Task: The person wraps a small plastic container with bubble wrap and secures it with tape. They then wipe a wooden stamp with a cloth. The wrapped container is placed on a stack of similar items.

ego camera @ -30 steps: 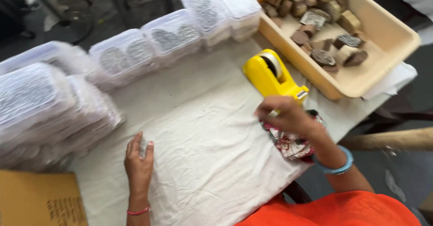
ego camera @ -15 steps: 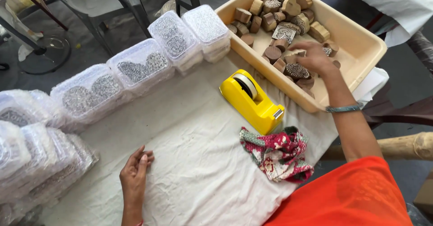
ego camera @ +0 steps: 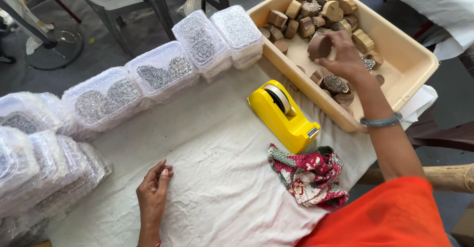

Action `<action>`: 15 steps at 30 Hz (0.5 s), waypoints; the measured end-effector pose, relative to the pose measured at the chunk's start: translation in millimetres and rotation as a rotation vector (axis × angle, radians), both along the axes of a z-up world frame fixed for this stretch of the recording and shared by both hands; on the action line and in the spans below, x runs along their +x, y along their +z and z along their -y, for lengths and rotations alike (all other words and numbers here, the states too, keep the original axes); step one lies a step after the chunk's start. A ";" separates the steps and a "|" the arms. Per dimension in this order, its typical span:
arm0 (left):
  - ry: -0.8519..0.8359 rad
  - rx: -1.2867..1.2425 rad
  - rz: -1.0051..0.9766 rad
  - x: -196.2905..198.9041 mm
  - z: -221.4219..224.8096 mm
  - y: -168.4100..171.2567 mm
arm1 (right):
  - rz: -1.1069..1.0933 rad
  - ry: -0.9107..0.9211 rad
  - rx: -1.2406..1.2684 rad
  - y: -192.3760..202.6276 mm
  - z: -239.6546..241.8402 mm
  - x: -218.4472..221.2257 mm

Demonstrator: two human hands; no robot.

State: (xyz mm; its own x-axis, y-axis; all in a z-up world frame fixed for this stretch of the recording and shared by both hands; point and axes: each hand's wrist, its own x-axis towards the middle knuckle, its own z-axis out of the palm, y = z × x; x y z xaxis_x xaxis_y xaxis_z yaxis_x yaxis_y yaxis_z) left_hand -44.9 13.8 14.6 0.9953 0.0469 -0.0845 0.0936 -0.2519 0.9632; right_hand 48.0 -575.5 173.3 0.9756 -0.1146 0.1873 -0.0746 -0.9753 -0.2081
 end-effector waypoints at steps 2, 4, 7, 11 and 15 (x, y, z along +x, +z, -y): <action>-0.001 -0.013 0.033 0.4 2.7 -4.8 | 0.058 0.083 0.351 -3.1 -13.8 -36.5; 0.008 -0.024 0.068 -1.5 10.4 -11.7 | 0.110 0.175 0.704 -18.8 -36.2 -72.1; -0.083 -0.078 0.166 -19.1 35.7 -6.5 | -0.014 0.309 1.680 -60.9 -95.5 -123.6; -0.477 -0.123 0.181 -55.6 77.9 30.0 | -0.405 0.428 2.142 -90.6 -215.5 -168.8; -0.595 -0.210 0.442 -66.0 87.1 48.1 | -0.600 0.412 2.267 -117.6 -293.4 -170.8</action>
